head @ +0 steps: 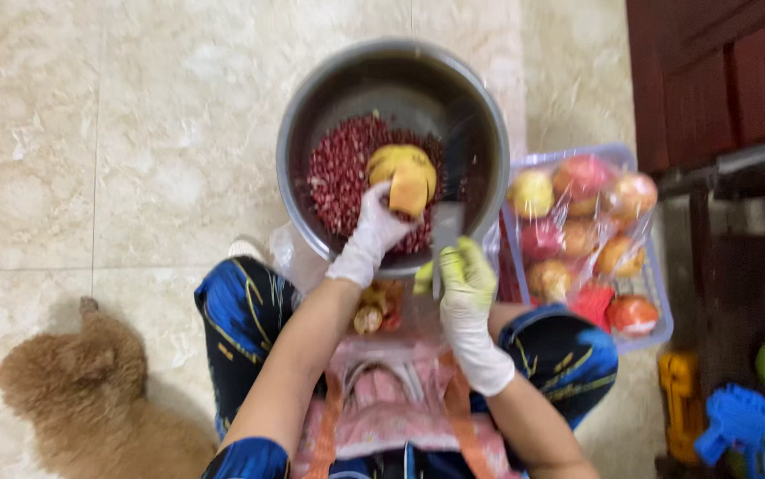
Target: The person sits on the floor and uses a knife to cut and separate pomegranate seeds into a metal bowl. They handle multiple pomegranates, cutting them open and removing the arils while discarding the peels into a plastic bag.
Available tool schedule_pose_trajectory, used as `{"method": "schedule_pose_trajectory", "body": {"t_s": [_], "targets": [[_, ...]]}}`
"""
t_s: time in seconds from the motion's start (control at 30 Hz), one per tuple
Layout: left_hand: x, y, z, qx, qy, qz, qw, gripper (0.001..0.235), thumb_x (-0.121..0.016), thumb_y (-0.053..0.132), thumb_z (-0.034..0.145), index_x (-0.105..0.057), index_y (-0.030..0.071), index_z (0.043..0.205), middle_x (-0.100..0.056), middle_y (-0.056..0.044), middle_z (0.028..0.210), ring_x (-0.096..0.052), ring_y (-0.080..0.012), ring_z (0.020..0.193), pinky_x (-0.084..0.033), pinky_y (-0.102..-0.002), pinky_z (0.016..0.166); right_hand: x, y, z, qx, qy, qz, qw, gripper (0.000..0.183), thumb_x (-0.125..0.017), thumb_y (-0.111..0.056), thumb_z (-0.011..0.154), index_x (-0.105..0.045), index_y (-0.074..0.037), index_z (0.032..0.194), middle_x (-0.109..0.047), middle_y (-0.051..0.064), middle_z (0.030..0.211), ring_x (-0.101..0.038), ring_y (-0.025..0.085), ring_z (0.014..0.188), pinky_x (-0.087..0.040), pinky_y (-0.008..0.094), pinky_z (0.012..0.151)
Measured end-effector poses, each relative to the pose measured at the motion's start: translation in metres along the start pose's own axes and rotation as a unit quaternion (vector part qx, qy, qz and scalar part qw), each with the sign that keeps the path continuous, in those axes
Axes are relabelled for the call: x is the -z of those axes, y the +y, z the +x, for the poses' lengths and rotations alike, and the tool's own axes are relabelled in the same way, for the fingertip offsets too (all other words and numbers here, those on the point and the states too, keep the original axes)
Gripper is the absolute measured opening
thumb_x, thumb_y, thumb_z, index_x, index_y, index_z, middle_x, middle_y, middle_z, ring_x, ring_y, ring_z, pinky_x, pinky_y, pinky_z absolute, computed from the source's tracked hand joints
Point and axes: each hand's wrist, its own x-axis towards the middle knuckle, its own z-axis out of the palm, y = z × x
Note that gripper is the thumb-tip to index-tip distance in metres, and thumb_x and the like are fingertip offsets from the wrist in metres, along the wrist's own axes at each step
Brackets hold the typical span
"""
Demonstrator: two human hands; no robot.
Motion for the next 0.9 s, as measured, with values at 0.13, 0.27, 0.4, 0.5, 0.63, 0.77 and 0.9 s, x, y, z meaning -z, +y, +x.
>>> {"method": "schedule_pose_trajectory", "body": {"t_s": [0.13,0.27,0.4,0.5,0.63,0.77,0.9], "targets": [[-0.022,0.006,0.009,-0.047,0.0,0.006,0.999,0.043,-0.054,0.034,0.097,-0.064,0.006,0.128,-0.066,-0.016,0.123,-0.061,-0.0347,0.111,-0.052,-0.054,0.094,-0.019,0.003,0.023,-0.107,-0.046,-0.05,0.992,0.028,-0.054,-0.021,0.106,-0.062,0.004,0.117,-0.073,0.012,0.078,-0.068,0.019,0.06,-0.053,0.031,0.054],[-0.027,0.003,-0.003,0.012,-0.018,-0.09,0.996,0.044,-0.052,0.032,0.095,-0.063,0.005,0.128,-0.068,-0.017,0.124,-0.064,-0.0344,0.114,-0.054,-0.054,0.097,-0.003,-0.007,0.009,-0.059,-0.027,0.008,0.998,0.027,-0.057,-0.021,0.104,-0.065,0.0,0.12,-0.068,0.011,0.071,-0.063,0.016,0.054,-0.054,0.031,0.049],[-0.016,0.002,-0.005,-0.205,-0.067,0.357,0.909,0.046,-0.066,0.013,0.084,-0.057,0.002,0.128,-0.064,-0.017,0.121,-0.061,-0.0329,0.112,-0.053,-0.056,0.098,-0.014,0.0,0.017,-0.019,-0.049,-0.015,0.999,0.028,-0.054,-0.021,0.108,-0.061,0.0,0.125,-0.074,0.01,0.082,-0.069,0.016,0.065,-0.056,0.027,0.057],[-0.004,0.008,0.009,-0.048,0.024,0.046,0.997,0.039,-0.056,0.014,0.092,-0.061,0.001,0.127,-0.067,-0.017,0.119,-0.062,-0.0322,0.113,-0.051,-0.054,0.1,-0.016,0.007,0.03,-0.206,-0.025,0.007,0.978,0.026,-0.056,-0.02,0.104,-0.065,0.001,0.119,-0.072,0.011,0.074,-0.066,0.017,0.055,-0.053,0.029,0.047],[0.02,0.005,0.022,-0.062,0.051,-0.027,0.996,0.038,-0.055,0.01,0.089,-0.059,0.003,0.126,-0.067,-0.017,0.12,-0.062,-0.0341,0.115,-0.053,-0.052,0.1,0.0,0.002,0.016,0.01,-0.021,-0.023,0.999,0.024,-0.056,-0.02,0.105,-0.062,-0.003,0.121,-0.073,0.01,0.078,-0.068,0.014,0.059,-0.056,0.027,0.051],[0.032,0.006,0.029,-0.053,-0.015,0.0,0.998,0.035,-0.057,0.012,0.094,-0.06,0.001,0.128,-0.067,-0.015,0.123,-0.062,-0.0314,0.115,-0.056,-0.048,0.098,-0.018,0.01,0.034,-0.24,-0.062,-0.039,0.968,0.026,-0.056,-0.023,0.104,-0.062,0.001,0.11,-0.073,0.012,0.074,-0.066,0.018,0.053,-0.05,0.029,0.047],[0.021,0.001,0.014,-0.107,0.067,0.066,0.99,0.039,-0.06,0.041,0.098,-0.063,0.015,0.127,-0.066,-0.006,0.114,-0.059,-0.0237,0.103,-0.047,-0.038,0.078,-0.004,-0.008,0.015,-0.02,-0.027,-0.028,0.999,0.024,-0.058,-0.02,0.104,-0.063,-0.002,0.119,-0.07,0.01,0.074,-0.066,0.014,0.057,-0.054,0.029,0.049]]}}
